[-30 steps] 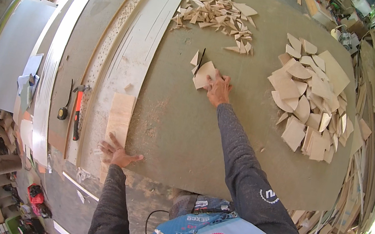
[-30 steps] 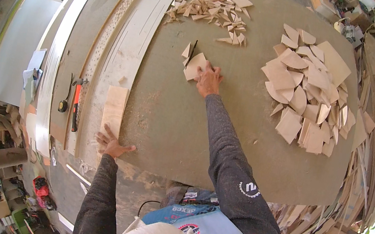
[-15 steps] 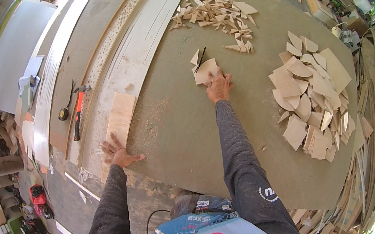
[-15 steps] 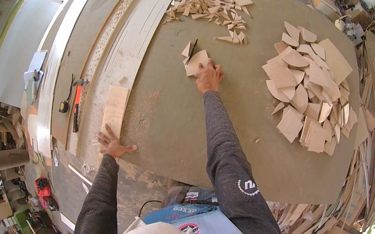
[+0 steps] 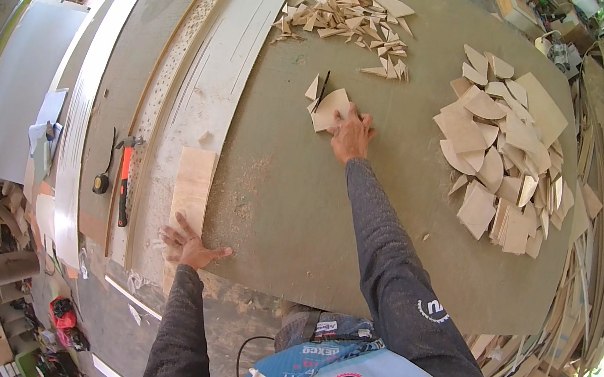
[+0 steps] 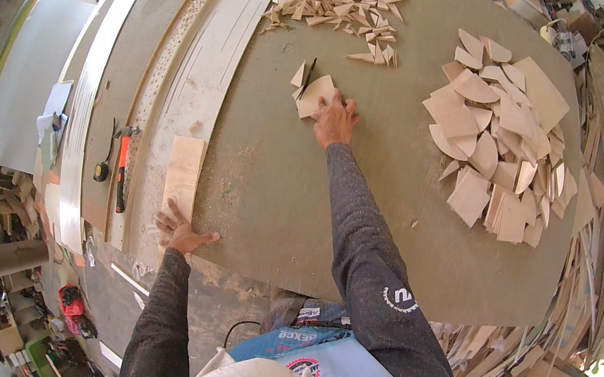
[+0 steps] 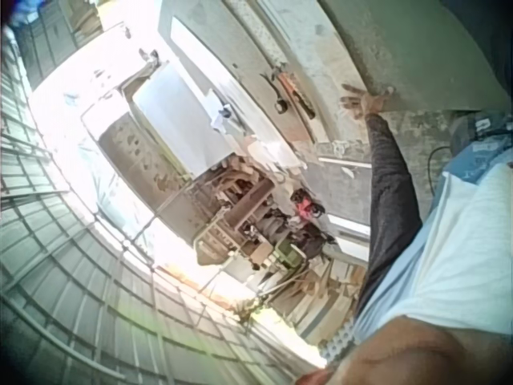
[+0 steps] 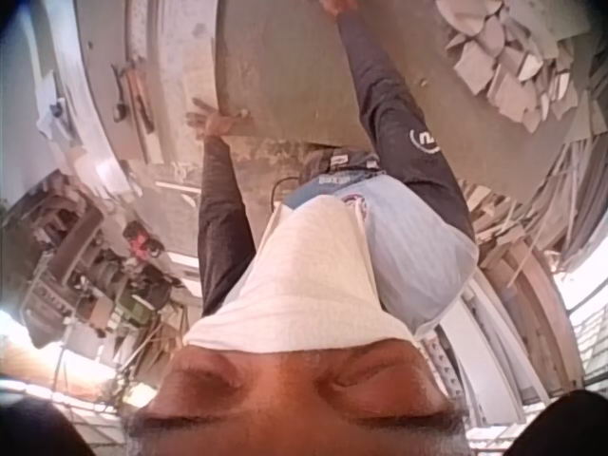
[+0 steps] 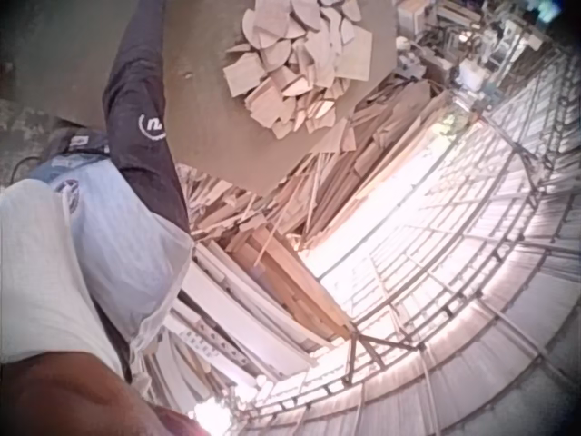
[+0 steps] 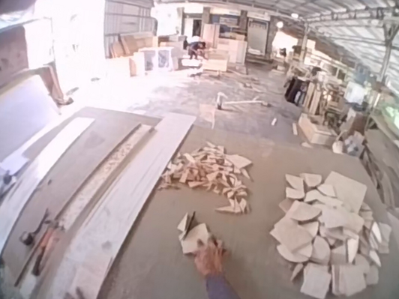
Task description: The person cuts small wooden pieces using a table saw, moving the pieces through the blade by hand.
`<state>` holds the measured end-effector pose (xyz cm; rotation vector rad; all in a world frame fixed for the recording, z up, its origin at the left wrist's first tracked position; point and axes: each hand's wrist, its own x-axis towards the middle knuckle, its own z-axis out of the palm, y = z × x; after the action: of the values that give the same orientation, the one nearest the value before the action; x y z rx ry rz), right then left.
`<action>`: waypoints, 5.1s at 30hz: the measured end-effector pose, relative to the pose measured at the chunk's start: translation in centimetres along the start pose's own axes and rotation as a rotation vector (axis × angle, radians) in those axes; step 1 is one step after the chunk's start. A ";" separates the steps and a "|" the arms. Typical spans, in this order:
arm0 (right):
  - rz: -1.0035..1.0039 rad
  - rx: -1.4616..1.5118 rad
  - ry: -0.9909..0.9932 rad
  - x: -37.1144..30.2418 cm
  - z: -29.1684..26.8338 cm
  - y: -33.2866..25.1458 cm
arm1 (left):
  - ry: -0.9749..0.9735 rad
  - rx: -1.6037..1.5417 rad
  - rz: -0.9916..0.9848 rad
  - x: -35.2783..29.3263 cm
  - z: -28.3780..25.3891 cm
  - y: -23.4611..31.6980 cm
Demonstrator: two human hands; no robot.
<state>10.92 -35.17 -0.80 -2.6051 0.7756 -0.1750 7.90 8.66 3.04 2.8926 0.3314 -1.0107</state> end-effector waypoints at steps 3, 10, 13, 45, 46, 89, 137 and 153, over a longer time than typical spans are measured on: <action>0.026 -0.031 -0.026 0.4 -0.2 -0.2 | -0.011 -0.002 -0.004 0.3 0.1 0.0; 0.049 -0.017 0.005 1.6 -0.5 -0.7 | 0.014 -0.008 0.007 0.2 0.4 -0.1; 0.031 -0.015 0.011 2.4 -0.6 0.1 | 0.010 -0.021 0.006 0.1 -0.2 0.3; 0.113 0.010 0.017 1.4 -0.3 -1.2 | -0.004 -0.015 -0.008 -0.4 -0.4 0.4; 0.117 0.008 0.000 1.5 -0.5 -1.3 | -0.005 -0.016 -0.009 -0.5 -0.6 0.4; 0.131 0.053 0.054 -0.5 0.6 -1.1 | -0.001 -0.029 0.011 -0.5 -0.3 0.2; 0.230 0.073 0.067 1.9 0.3 -1.7 | -0.007 -0.029 0.014 -0.3 -0.2 0.2; 0.188 0.034 0.099 -0.2 1.6 -1.2 | -0.020 -0.036 0.022 -0.1 -0.3 0.2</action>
<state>11.69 -33.57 -1.75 -2.4896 1.0371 -0.2608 8.04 8.49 3.39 2.8461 0.3125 -1.0186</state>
